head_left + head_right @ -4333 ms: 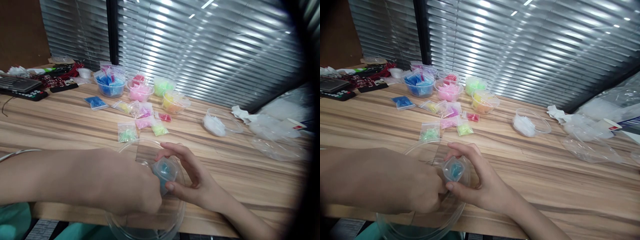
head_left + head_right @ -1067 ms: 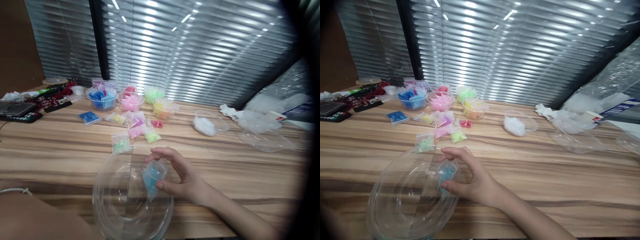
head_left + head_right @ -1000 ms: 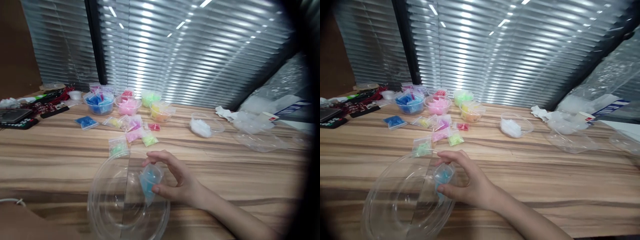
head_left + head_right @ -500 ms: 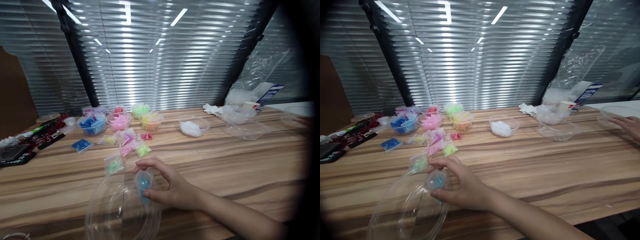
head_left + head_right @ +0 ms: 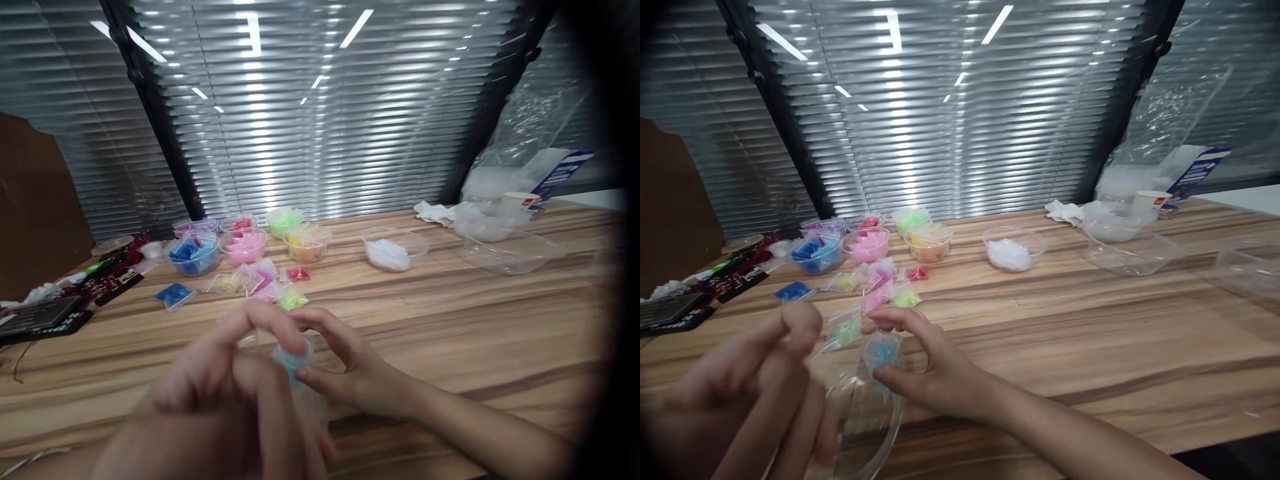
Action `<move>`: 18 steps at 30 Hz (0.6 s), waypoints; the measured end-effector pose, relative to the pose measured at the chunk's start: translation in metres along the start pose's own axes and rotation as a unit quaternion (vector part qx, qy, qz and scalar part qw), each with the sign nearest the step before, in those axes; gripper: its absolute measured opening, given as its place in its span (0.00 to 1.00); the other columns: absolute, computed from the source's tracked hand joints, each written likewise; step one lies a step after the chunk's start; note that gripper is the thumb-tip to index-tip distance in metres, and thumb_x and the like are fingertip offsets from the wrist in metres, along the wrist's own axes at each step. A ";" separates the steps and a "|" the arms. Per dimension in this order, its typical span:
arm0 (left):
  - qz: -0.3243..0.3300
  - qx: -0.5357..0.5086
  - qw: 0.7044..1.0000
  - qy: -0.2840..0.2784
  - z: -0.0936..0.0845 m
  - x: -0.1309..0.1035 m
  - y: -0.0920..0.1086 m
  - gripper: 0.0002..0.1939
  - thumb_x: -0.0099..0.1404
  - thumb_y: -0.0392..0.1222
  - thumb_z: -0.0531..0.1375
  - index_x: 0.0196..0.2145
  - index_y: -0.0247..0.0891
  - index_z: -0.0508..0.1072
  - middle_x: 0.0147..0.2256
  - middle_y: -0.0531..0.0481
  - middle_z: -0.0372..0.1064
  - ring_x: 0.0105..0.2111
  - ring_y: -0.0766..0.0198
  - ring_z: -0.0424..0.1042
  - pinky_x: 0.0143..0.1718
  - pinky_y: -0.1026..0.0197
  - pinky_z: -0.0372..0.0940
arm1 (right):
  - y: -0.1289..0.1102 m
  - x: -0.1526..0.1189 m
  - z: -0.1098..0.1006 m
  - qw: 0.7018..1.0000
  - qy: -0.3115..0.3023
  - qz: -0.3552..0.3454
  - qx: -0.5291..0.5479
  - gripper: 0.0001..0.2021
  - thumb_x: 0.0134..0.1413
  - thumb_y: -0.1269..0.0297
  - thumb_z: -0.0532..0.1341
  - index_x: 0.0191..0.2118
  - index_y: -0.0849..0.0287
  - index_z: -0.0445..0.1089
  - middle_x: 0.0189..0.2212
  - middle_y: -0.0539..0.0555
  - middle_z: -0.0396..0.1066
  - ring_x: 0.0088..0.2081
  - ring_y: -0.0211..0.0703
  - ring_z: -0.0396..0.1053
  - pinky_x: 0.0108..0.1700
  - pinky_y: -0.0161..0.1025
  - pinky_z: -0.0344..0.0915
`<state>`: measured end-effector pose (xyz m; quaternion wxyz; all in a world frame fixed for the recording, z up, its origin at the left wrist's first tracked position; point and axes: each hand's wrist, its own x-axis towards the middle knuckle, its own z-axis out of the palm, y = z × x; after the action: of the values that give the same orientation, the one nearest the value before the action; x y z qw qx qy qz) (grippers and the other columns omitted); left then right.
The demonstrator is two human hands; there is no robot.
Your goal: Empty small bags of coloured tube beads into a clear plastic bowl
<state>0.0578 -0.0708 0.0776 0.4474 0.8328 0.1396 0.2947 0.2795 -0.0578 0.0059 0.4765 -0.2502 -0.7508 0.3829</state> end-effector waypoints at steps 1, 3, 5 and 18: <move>0.018 -0.049 0.999 0.004 -0.011 0.015 0.003 0.17 0.76 0.41 0.49 0.59 0.55 0.56 0.28 0.54 0.74 0.32 0.61 0.78 0.38 0.59 0.75 | 0.001 0.000 0.001 1.000 0.005 -0.004 0.004 0.29 0.57 0.66 0.66 0.61 0.47 0.57 0.57 0.53 0.64 0.61 0.43 0.62 0.63 0.45 0.59; 0.038 0.014 0.998 0.038 -0.034 0.037 0.003 0.13 0.72 0.34 0.55 0.51 0.48 0.68 0.40 0.51 0.74 0.43 0.62 0.75 0.47 0.61 0.71 | 0.003 0.002 0.001 1.000 0.018 -0.010 0.016 0.29 0.58 0.67 0.65 0.62 0.46 0.56 0.57 0.54 0.65 0.59 0.43 0.63 0.62 0.45 0.60; 0.057 0.188 0.979 -0.060 -0.056 0.049 -0.006 0.13 0.70 0.32 0.58 0.49 0.46 0.73 0.49 0.48 0.68 0.53 0.57 0.67 0.57 0.56 0.64 | 0.004 0.004 0.002 0.999 0.033 -0.014 0.034 0.29 0.58 0.67 0.65 0.62 0.46 0.56 0.57 0.54 0.65 0.59 0.43 0.64 0.62 0.46 0.61; -0.008 0.234 0.966 -0.112 -0.069 0.056 -0.032 0.04 0.70 0.40 0.59 0.41 0.40 0.74 0.55 0.44 0.64 0.56 0.53 0.64 0.57 0.52 0.62 | 0.006 0.005 0.005 0.989 0.108 -0.030 0.100 0.24 0.64 0.69 0.59 0.62 0.47 0.56 0.61 0.55 0.61 0.63 0.44 0.59 0.65 0.48 0.57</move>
<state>0.0605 0.0204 0.1013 0.2549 0.9408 0.1603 0.1554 0.2732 -0.0518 0.0026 0.5891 -0.2184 -0.6598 0.4122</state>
